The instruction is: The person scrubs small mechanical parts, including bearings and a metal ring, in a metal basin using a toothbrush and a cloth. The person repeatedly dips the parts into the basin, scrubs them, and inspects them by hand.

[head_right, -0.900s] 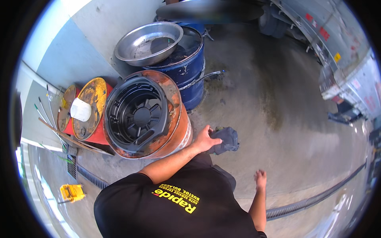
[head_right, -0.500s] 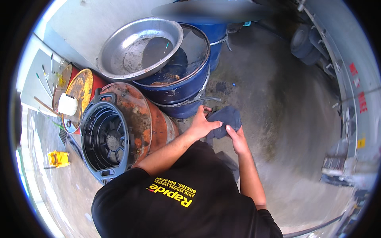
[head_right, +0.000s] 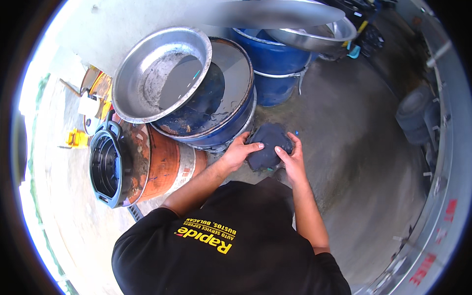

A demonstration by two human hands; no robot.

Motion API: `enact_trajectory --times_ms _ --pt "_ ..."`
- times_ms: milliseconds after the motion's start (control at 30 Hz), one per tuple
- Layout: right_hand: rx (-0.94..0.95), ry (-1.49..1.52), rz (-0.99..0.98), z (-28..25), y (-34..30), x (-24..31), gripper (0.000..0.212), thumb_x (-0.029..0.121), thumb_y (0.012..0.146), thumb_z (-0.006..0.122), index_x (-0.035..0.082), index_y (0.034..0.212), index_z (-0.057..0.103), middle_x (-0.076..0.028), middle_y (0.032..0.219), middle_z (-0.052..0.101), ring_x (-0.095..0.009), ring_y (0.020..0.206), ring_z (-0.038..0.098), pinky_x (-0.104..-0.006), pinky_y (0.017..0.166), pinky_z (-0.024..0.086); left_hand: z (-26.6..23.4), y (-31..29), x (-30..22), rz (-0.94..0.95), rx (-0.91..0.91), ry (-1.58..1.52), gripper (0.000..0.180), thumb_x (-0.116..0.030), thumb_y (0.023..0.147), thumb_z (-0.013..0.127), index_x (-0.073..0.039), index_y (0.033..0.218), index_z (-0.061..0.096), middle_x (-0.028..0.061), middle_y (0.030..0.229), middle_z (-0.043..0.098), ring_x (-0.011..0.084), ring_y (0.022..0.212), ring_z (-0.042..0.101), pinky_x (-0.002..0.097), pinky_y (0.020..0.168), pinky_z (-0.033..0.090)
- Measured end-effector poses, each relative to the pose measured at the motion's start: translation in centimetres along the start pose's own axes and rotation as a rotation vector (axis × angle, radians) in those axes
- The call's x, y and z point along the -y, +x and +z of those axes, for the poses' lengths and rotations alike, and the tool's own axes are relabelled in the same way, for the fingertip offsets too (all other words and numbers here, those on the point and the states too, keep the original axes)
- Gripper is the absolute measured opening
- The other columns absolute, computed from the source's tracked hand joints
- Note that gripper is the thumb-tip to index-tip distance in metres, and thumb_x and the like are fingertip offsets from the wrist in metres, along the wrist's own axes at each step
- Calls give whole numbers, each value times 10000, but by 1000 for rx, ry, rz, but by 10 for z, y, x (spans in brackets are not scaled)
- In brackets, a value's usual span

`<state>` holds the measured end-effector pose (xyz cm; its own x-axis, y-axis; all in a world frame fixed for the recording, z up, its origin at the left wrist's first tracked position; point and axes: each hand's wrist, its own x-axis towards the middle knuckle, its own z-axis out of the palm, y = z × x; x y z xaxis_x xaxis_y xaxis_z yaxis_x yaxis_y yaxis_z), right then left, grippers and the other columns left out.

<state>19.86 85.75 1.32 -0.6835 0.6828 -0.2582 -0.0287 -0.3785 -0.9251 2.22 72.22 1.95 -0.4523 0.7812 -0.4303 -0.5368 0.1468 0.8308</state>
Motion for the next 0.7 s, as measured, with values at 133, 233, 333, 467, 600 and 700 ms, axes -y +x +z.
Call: enact_trajectory --times_ms 133,233,333,467,600,700 --pt "121 -491 -159 -13 67 53 883 218 939 869 19 1641 371 -212 1589 489 -351 1425 544 -454 1177 475 27 33 12 34 -194 -313 742 -64 938 839 140 1525 435 183 1324 694 241 1187 719 387 1037 596" --pt "321 -902 -505 18 89 117 903 233 897 885 36 1638 409 -263 1638 439 -427 1486 477 -521 1219 417 39 30 -19 117 -292 -508 732 -64 940 831 127 1528 440 188 1314 702 245 1171 729 390 1020 608" --pt "773 -1031 -853 62 99 139 870 225 815 906 105 1589 526 -270 1671 414 -477 1514 432 -587 1220 387 28 16 -28 248 -337 -650 579 -84 941 834 50 1427 550 155 1293 710 215 1131 729 365 1008 606" --pt "1046 -1030 -905 125 118 92 851 176 765 916 118 1544 578 -232 1642 467 -476 1479 471 -582 1203 414 -16 -10 -28 407 -577 -619 628 -95 931 849 33 1454 526 138 1281 699 217 1139 723 370 1005 610" --pt "1247 -892 -895 200 131 49 755 189 829 887 105 1524 604 -214 1594 527 -442 1430 524 -534 1171 466 -71 -52 -31 449 -764 -691 544 -139 970 821 21 1417 556 133 1260 709 220 1156 724 366 1005 612" --pt "1359 -901 -935 255 121 21 725 224 858 875 100 1521 611 -217 1599 520 -451 1404 538 -540 1166 467 -121 -75 -15 537 -804 -801 411 -265 1069 703 -2 1372 613 115 1247 723 206 1183 718 370 1048 584"
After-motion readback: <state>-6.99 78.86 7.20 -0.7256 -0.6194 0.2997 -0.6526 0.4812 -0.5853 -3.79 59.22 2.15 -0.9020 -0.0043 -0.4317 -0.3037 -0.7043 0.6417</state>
